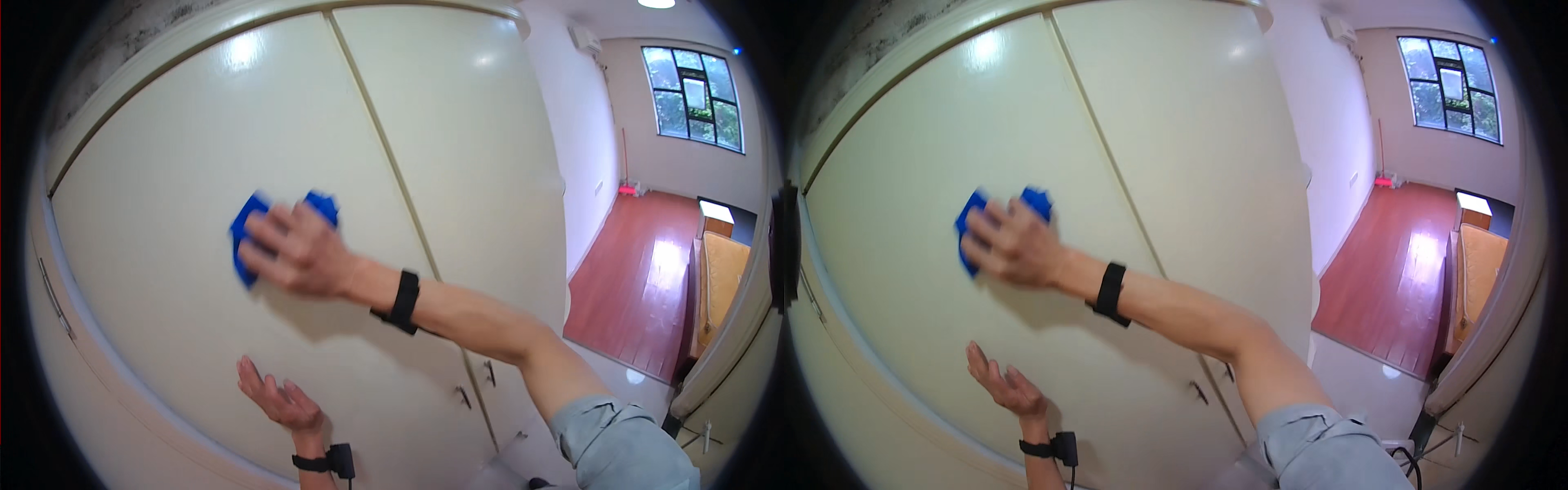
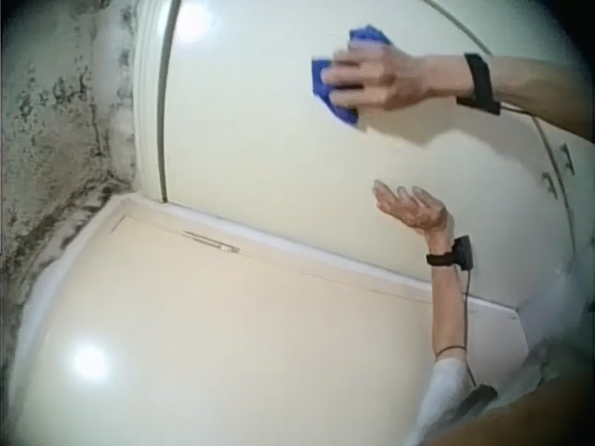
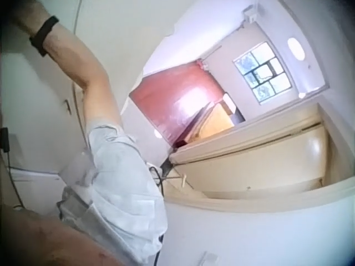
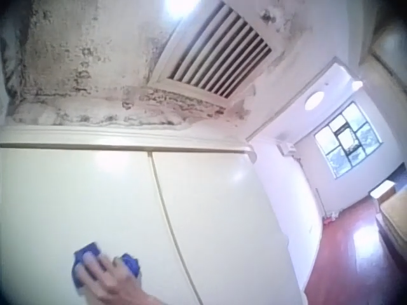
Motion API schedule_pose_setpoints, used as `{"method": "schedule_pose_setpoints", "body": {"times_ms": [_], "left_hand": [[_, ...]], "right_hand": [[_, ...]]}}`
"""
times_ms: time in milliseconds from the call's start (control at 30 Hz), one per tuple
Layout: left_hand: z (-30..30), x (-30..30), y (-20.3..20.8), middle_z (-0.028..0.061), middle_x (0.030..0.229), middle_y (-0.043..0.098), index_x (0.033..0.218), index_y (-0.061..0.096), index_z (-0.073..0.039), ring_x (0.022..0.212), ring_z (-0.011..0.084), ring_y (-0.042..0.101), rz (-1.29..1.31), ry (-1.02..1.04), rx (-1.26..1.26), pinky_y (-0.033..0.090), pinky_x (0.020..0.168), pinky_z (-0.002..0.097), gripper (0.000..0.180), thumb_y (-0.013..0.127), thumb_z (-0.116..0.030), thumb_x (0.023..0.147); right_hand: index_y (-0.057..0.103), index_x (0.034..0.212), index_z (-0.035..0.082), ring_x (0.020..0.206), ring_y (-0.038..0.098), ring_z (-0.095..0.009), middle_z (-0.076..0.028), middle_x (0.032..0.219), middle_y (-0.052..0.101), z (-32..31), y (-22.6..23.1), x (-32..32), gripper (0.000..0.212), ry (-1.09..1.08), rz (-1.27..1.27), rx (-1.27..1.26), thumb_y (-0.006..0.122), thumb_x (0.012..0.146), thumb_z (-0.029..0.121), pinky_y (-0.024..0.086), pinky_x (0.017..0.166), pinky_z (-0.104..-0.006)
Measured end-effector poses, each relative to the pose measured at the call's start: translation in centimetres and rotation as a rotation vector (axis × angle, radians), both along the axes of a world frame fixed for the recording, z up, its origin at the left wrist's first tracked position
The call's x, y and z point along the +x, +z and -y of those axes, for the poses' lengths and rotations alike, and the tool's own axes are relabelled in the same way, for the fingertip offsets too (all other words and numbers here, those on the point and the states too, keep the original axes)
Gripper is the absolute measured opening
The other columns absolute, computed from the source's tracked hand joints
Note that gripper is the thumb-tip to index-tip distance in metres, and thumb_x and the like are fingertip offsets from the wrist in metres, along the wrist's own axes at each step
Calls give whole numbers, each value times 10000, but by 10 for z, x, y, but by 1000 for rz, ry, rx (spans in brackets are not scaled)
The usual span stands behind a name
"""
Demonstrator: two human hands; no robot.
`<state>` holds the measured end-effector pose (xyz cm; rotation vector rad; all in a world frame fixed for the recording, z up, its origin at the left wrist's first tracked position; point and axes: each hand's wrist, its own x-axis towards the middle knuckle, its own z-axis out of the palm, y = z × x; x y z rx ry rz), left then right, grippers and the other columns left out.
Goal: Cleaning and wiping the exterior surfaces of a large wardrobe and adjacent wall areas with a cloth.
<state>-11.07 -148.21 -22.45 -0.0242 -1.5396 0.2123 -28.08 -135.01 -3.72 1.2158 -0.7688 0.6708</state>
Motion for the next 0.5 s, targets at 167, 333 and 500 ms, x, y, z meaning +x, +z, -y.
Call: {"method": "schedule_pose_setpoints", "body": {"times_ms": [167,333,500], "left_hand": [[-9,10,7,238,1553,413,1356,403,-84,1453,476,341,32,122,34,189,1176,648,354,387,-98,1003],[-8,-3,8,233,1553,416,1338,415,-77,1458,476,330,-5,155,31,184,1177,646,359,403,-80,980],[-36,-37,15,221,1556,417,1371,420,-82,1470,457,321,-100,208,114,134,1186,640,400,418,-67,971]], "right_hand": [[672,1032,118,955,606,-336,-125,1146,618,-106,99,-63,218,-111,250,-453,665,814,131,489,724,-490],[594,1373,189,1379,395,-421,-157,1479,481,-108,86,-135,481,-186,473,-220,611,927,368,310,1090,-627],[471,1513,279,1508,210,-425,-116,1624,328,-111,154,-157,567,-228,363,-78,489,994,506,132,1181,-680]]}}
